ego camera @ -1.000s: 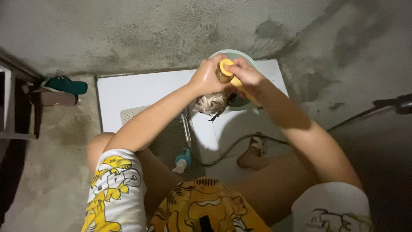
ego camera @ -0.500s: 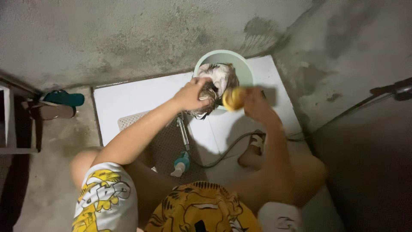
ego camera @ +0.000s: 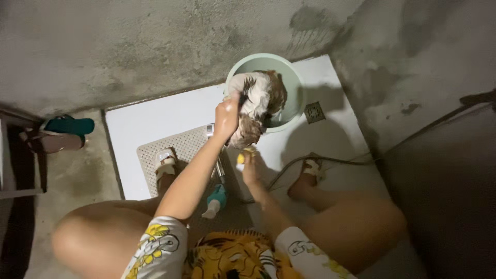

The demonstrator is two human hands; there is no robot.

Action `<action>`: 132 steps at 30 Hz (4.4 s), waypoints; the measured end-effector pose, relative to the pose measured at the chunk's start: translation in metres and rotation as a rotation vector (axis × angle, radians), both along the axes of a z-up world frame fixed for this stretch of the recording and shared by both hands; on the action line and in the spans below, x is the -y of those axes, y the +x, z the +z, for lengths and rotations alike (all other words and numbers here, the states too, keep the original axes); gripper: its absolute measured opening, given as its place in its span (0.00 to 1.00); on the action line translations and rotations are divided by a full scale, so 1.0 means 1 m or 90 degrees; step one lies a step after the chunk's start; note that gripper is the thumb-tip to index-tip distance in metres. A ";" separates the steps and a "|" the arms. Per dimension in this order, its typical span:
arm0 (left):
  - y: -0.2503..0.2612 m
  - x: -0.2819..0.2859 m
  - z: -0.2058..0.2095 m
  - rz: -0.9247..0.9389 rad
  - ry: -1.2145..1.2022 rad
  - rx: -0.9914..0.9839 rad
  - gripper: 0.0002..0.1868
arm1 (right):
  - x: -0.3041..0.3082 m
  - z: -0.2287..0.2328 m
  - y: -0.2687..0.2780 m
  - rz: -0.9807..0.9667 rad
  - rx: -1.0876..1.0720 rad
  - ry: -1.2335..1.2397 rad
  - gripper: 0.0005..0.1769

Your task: The person washes a small dog in a green basin using a yellow brush and a handheld showerhead. They scrub the dog's fur, rinse it with water, and repeat the process while seated on the floor.

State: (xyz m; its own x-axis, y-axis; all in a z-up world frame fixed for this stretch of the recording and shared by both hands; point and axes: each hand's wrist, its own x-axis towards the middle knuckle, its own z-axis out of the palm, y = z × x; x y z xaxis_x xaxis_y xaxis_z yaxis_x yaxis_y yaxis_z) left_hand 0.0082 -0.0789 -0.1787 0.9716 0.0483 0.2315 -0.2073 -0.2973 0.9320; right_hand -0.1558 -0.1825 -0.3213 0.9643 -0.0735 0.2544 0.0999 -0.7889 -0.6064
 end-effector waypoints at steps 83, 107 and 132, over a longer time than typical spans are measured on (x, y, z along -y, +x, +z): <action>-0.041 0.006 -0.049 -0.158 -0.834 -0.557 0.48 | 0.011 0.264 0.115 0.597 -0.004 -0.251 0.32; -0.055 -0.014 0.049 -0.145 -0.362 0.007 0.44 | -0.030 0.186 0.081 0.045 0.187 0.620 0.37; -0.025 0.018 0.081 -0.081 -1.088 -0.228 0.26 | -0.017 0.144 0.083 0.068 0.026 1.055 0.43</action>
